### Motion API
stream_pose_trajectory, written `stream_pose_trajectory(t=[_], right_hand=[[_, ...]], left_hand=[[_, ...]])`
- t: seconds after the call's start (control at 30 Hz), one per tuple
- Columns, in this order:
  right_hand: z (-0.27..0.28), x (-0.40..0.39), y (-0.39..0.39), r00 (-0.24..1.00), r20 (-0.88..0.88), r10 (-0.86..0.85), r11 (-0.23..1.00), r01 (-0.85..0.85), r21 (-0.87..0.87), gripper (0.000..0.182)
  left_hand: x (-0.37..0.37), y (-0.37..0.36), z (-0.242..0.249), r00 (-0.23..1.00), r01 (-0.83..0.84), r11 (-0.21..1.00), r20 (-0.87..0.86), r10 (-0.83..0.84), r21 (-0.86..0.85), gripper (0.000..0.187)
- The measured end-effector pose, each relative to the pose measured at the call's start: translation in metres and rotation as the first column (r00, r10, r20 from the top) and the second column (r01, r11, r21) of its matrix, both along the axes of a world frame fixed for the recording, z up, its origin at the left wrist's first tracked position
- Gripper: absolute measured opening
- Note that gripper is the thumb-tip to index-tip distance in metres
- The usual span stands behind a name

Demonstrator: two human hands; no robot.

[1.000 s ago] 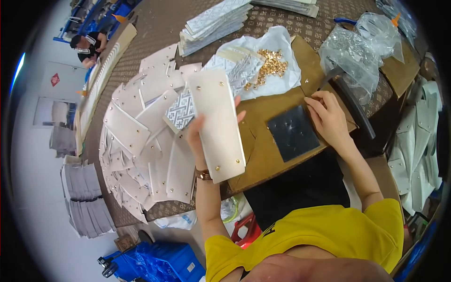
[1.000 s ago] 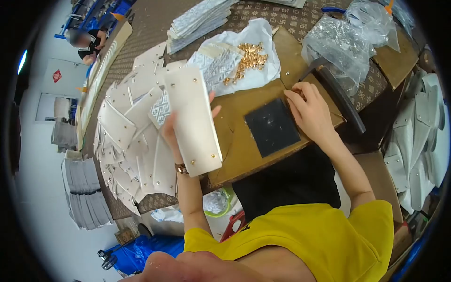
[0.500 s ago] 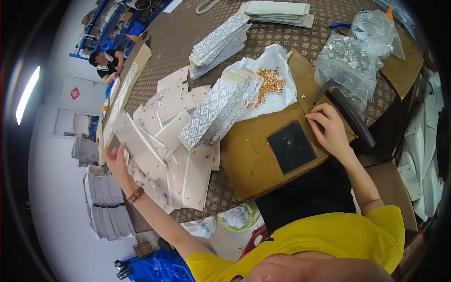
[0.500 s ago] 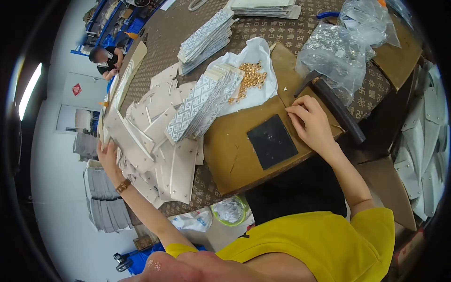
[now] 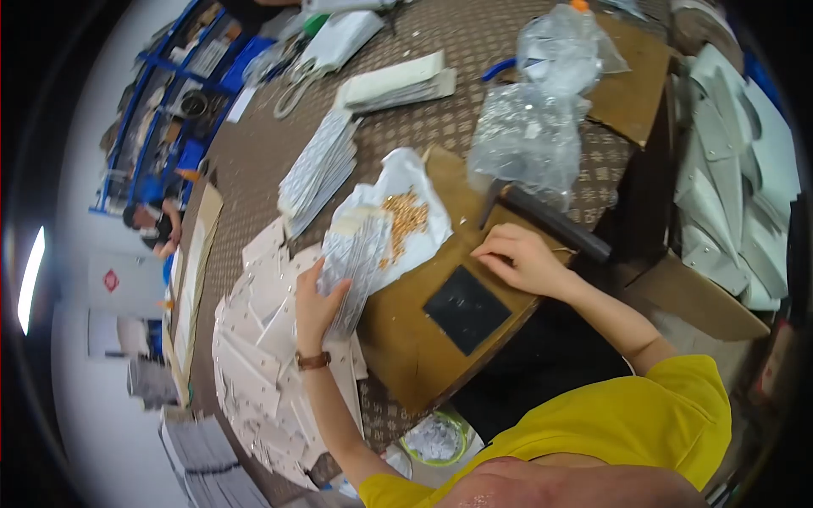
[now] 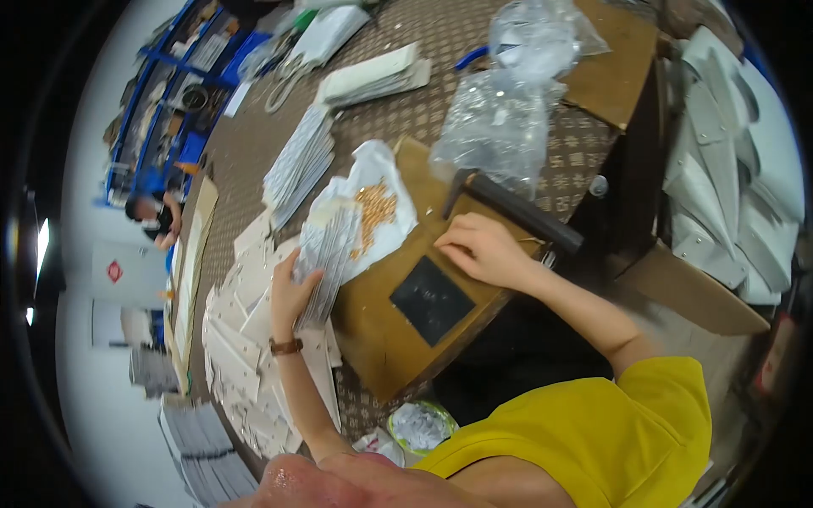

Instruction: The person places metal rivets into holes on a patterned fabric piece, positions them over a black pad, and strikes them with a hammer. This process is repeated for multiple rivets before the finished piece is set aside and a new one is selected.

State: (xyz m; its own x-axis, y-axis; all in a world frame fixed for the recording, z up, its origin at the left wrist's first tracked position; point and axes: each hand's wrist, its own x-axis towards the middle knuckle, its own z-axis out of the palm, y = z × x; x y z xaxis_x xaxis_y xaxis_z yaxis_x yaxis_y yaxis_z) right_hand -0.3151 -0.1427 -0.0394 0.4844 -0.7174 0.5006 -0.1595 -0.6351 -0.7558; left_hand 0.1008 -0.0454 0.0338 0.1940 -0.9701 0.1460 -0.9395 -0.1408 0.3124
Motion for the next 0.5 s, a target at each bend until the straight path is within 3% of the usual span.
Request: stream_pose_trajectory(t=[0.03, 0.17, 0.33, 0.43, 0.5], right_hand=[[0.001, 0.001, 0.000, 1.000, 0.013, 0.028, 0.999, -0.029, 0.038, 0.009], [0.006, 0.004, 0.000, 1.000, -0.002, 0.018, 0.990, -0.017, 0.141, 0.009], [0.004, 0.002, 0.000, 1.000, -0.009, 0.023, 0.990, -0.022, 0.143, 0.009], [0.008, -0.003, -0.004, 0.991, 0.056, -0.118, 0.992, 0.120, -0.048, 0.014], [0.018, -0.014, -0.022, 0.979, -0.055, -0.197, 0.969, 0.186, -0.164, 0.017]], left_hand=[[0.000, 0.002, 0.001, 0.996, -0.087, 0.995, -0.027, 0.088, 0.053, 0.074], [-0.006, 0.011, -0.002, 0.995, -0.093, 0.994, -0.041, 0.091, -0.062, 0.072], [-0.015, 0.016, -0.013, 0.984, -0.130, 0.981, -0.136, 0.111, -0.143, 0.072], [-0.022, 0.016, -0.038, 0.984, -0.068, 0.968, 0.142, 0.104, -0.242, 0.067], [-0.033, 0.018, -0.043, 0.973, -0.058, 0.956, 0.199, 0.118, -0.288, 0.066]])
